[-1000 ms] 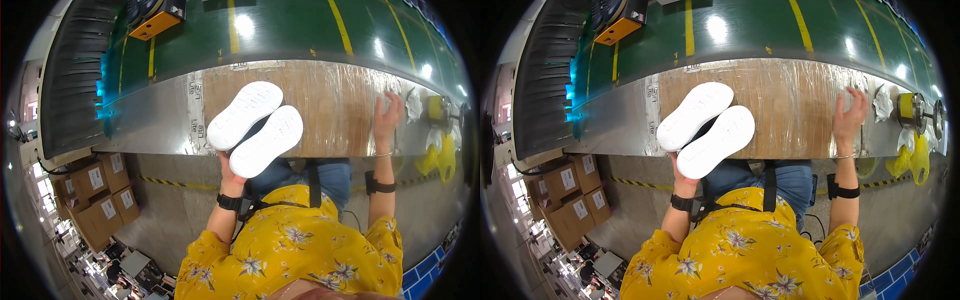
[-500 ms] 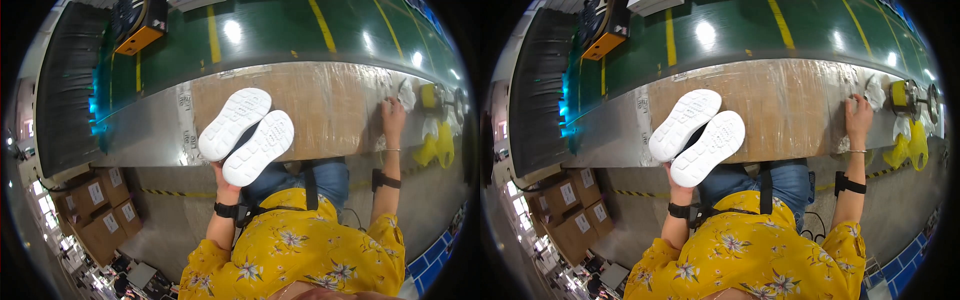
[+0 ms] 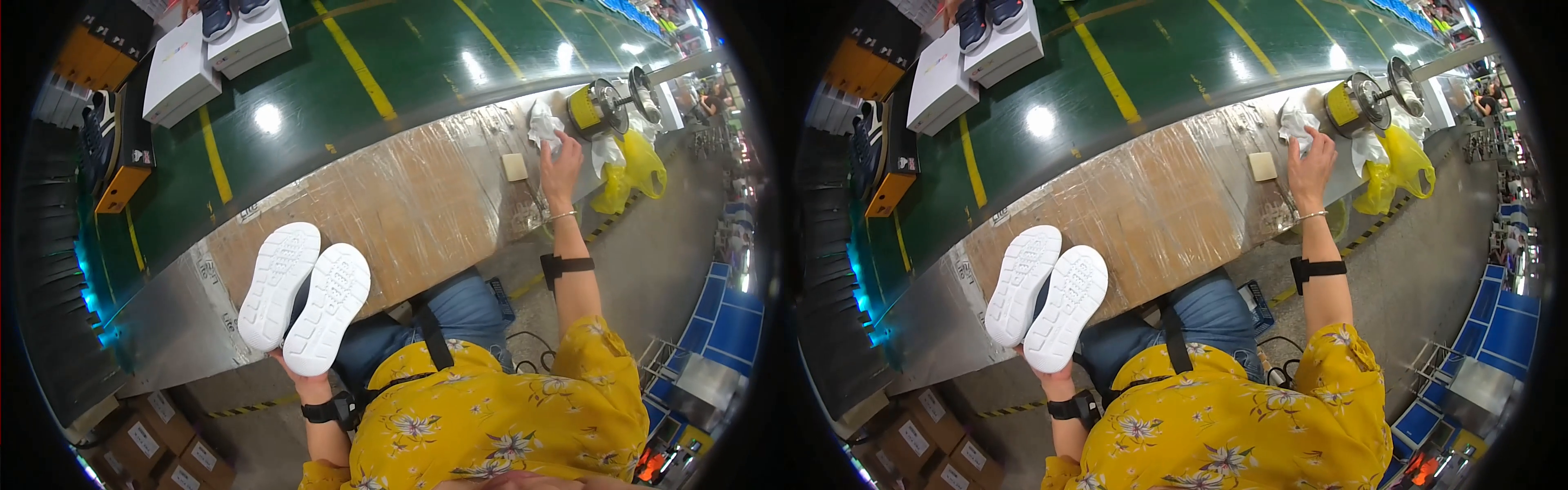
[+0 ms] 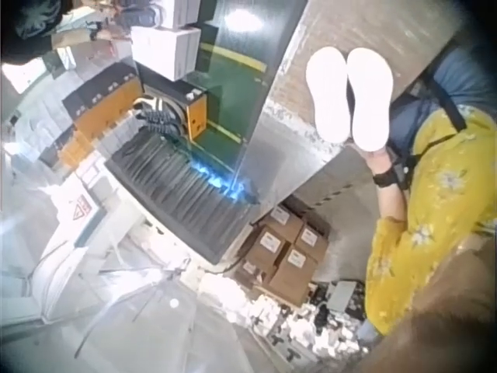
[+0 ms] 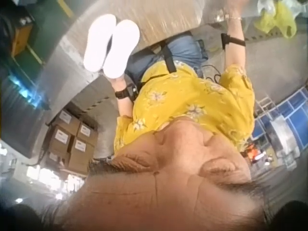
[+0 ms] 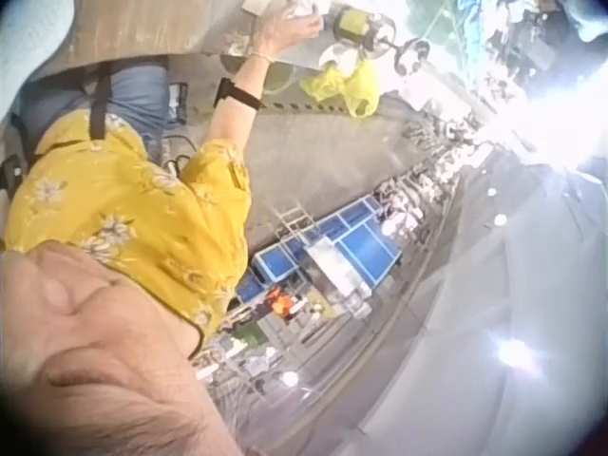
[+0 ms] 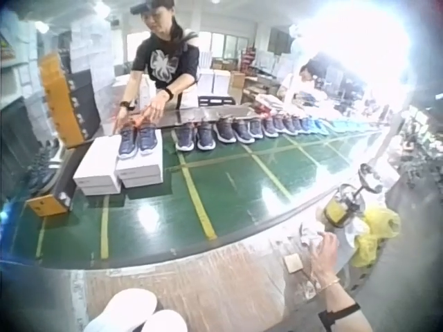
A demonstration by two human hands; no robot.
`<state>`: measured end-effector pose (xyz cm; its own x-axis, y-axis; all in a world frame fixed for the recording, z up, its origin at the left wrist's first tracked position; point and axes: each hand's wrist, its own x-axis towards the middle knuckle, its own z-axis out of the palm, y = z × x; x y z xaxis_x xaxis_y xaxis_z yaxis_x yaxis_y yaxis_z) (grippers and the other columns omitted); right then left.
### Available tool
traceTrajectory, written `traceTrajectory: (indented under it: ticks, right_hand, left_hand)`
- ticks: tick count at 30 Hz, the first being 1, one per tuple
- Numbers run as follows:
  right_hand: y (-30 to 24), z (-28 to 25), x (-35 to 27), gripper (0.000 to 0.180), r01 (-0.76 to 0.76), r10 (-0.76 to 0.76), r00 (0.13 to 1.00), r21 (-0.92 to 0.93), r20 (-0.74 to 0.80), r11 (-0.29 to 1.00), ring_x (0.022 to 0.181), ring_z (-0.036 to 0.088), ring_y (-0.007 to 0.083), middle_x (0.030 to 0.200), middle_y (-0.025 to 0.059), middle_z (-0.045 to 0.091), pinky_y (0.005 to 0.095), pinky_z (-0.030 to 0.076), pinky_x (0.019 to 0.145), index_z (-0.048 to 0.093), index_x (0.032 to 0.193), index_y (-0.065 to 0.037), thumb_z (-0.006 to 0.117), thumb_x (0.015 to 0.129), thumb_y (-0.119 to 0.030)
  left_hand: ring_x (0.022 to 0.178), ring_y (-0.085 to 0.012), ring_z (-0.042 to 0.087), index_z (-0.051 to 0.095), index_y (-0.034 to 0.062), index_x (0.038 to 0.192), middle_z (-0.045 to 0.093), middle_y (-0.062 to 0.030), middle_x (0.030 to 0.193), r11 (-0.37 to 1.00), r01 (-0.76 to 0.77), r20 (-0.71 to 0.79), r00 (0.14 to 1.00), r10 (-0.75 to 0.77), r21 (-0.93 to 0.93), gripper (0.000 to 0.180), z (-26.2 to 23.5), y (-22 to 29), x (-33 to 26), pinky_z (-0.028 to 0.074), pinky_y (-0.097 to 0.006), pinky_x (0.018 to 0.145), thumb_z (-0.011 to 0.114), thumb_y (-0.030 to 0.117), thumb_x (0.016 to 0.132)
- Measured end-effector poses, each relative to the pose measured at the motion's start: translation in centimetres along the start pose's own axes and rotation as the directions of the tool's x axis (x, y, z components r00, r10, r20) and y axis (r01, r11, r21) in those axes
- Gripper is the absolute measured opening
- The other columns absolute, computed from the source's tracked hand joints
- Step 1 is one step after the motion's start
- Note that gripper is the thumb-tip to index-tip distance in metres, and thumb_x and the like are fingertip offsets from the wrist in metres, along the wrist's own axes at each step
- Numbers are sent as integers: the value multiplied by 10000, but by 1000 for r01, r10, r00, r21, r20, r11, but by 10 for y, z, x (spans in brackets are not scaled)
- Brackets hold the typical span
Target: Clean the soles of finished sneakers on a production line using a cloth and solution.
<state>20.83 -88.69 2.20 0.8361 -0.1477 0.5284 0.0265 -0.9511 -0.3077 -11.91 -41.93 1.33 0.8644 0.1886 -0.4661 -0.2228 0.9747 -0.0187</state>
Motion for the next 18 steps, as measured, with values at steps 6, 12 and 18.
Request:
traceTrajectory:
  ticks: [6,12,18]
  right_hand:
    - [49,2,46,396,-11,-2,997,-166,-79,986,1157,488,327,1167,130,577,450,370,1018,583,1220,-62,690,888,-249]
    - [25,-53,95,339,199,-240,893,-144,-380,969,1129,541,294,1121,110,606,437,386,990,600,1176,-71,682,873,-198]
    - [149,-109,211,412,-8,-301,855,-590,-423,807,1037,616,307,1073,109,680,471,434,925,639,1196,-173,642,891,-449]
  left_hand:
    - [1447,-386,302,321,45,1530,324,-145,1588,994,70,98,993,-61,-89,862,-30,9,-1,181,-570,1208,528,614,917]
    - [1427,-369,341,360,-2,1499,364,-154,1565,954,-2,262,962,-80,300,833,-36,19,-1,210,-537,1209,538,581,931]
    - [1415,-355,365,375,13,1496,390,-138,1553,912,0,325,934,-147,411,806,-21,21,-4,220,-527,1205,514,584,945]
